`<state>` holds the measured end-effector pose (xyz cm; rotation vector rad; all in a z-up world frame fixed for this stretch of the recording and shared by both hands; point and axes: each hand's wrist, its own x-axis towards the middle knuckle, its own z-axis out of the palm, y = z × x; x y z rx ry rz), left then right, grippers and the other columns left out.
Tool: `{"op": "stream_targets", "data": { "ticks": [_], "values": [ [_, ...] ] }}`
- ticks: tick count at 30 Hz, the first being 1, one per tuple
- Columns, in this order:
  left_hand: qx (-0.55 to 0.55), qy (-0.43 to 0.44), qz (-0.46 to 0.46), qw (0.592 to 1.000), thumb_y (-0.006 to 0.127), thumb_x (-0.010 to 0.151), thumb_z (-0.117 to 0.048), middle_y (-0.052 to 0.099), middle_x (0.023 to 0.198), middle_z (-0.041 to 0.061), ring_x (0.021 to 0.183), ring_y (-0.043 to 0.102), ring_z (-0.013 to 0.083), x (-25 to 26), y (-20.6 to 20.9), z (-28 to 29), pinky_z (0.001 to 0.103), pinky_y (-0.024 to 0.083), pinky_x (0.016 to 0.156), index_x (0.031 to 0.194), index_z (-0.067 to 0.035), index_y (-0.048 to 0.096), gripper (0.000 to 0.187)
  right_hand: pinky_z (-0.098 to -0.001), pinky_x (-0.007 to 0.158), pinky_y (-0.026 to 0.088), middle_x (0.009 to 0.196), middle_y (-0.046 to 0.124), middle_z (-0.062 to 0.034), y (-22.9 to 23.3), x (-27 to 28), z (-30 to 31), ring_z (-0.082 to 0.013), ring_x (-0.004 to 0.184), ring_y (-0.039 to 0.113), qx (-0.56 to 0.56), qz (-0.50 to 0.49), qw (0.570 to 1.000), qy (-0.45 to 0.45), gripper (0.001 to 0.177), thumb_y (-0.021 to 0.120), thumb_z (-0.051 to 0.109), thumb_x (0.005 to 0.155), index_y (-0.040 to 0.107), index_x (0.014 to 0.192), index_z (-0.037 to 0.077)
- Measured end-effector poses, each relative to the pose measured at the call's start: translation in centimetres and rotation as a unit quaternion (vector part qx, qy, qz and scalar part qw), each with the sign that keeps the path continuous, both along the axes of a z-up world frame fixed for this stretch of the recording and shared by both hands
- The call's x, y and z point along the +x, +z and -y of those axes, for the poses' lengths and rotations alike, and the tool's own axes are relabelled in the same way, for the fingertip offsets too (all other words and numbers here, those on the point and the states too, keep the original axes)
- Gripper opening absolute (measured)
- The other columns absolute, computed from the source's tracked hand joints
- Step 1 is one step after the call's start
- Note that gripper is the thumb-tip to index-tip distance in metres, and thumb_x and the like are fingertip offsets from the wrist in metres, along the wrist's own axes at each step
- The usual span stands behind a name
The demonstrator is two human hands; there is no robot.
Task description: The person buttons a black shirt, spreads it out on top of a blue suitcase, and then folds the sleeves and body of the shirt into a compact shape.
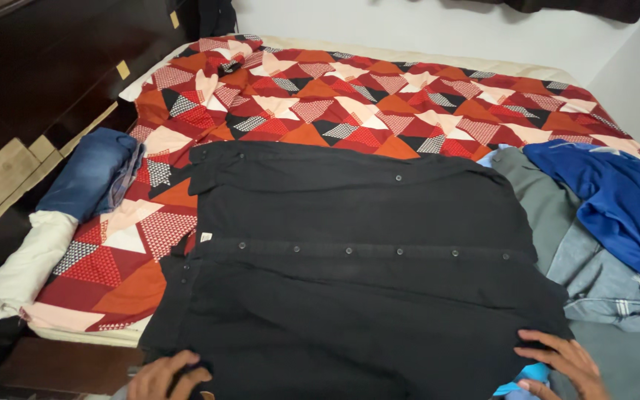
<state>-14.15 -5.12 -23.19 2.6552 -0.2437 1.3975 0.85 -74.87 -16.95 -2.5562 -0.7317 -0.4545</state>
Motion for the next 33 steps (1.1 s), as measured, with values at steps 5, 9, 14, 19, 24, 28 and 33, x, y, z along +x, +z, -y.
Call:
{"op": "stream_targets", "data": {
  "ticks": [5, 9, 14, 19, 24, 28, 33],
  "values": [
    [0.092, -0.013, 0.066, 0.994, 0.060, 0.090, -0.047, 0.072, 0.111, -0.003, 0.093, 0.063, 0.0189, -0.4, -1.8, -0.5, 0.043, 0.047, 0.094, 0.087, -0.033, 0.071, 0.018, -0.0406, 0.111, 0.040, 0.129, 0.071, -0.0037, 1.3, 0.2, -2.1, -0.0203, 0.126, 0.063, 0.081, -0.049, 0.995, -0.010, 0.029, 0.077, 0.016, 0.071, 0.081, 0.100, 0.012],
    [0.065, -0.065, 0.034, 0.995, 0.060, 0.090, -0.034, 0.073, 0.115, 0.000, 0.105, 0.065, 0.0230, -0.2, -1.6, -2.1, 0.042, 0.049, 0.096, 0.088, -0.023, 0.063, 0.012, -0.0338, 0.101, 0.049, 0.115, 0.079, -0.0020, 2.6, 0.2, -3.3, -0.0188, 0.115, 0.071, 0.107, -0.019, 0.993, -0.052, 0.019, 0.072, 0.010, 0.081, 0.080, 0.098, 0.011],
    [-0.088, -0.194, -0.245, 0.946, 0.062, 0.079, -0.026, 0.076, 0.117, 0.009, 0.107, 0.070, 0.0245, -1.3, 1.3, -7.4, 0.043, 0.050, 0.091, 0.111, -0.011, 0.071, 0.037, -0.0304, 0.089, 0.052, 0.097, 0.077, -0.0060, 2.0, -1.2, -3.7, -0.0176, 0.093, 0.073, 0.159, 0.002, 0.982, -0.105, 0.016, 0.068, 0.005, 0.089, 0.078, 0.102, 0.008],
    [-0.287, -0.094, -0.281, 0.911, 0.061, 0.075, -0.003, 0.076, 0.094, 0.004, 0.093, 0.076, 0.0182, -3.5, 6.1, -7.4, 0.036, 0.057, 0.095, 0.105, -0.010, 0.076, 0.035, -0.0268, 0.071, 0.052, 0.083, 0.074, -0.0059, 0.4, -2.6, -2.3, -0.0150, 0.079, 0.068, 0.170, 0.013, 0.975, -0.142, 0.013, 0.069, 0.007, 0.089, 0.078, 0.097, 0.011],
    [-0.295, -0.025, -0.226, 0.928, 0.063, 0.090, -0.005, 0.080, 0.091, 0.009, 0.091, 0.079, 0.0182, -1.7, 13.4, -6.4, 0.031, 0.055, 0.088, 0.099, -0.002, 0.076, 0.016, -0.0307, 0.079, 0.050, 0.086, 0.075, -0.0091, 5.3, -3.9, -3.8, -0.0201, 0.077, 0.069, 0.106, 0.054, 0.968, -0.222, 0.011, 0.064, 0.009, 0.101, 0.075, 0.101, 0.008],
    [-0.341, -0.011, -0.244, 0.908, 0.063, 0.100, -0.011, 0.071, 0.090, 0.018, 0.080, 0.070, 0.0314, 5.1, 18.8, -4.7, 0.038, 0.053, 0.072, 0.113, 0.003, 0.071, 0.020, -0.0311, 0.080, 0.052, 0.095, 0.073, -0.0125, 11.3, 0.1, -7.9, -0.0263, 0.087, 0.071, 0.131, 0.086, 0.978, -0.140, 0.012, 0.059, 0.011, 0.108, 0.069, 0.106, 0.006],
    [-0.183, 0.075, -0.371, 0.907, 0.064, 0.102, -0.028, 0.074, 0.095, 0.018, 0.096, 0.070, 0.0397, 14.4, 19.9, -2.6, 0.049, 0.052, 0.081, 0.113, -0.009, 0.072, 0.023, -0.0418, 0.081, 0.050, 0.100, 0.073, -0.0117, 13.2, 5.8, -13.1, -0.0327, 0.093, 0.070, 0.026, 0.105, 0.985, -0.136, 0.014, 0.065, 0.016, 0.095, 0.071, 0.106, 0.009]
  ]
}}
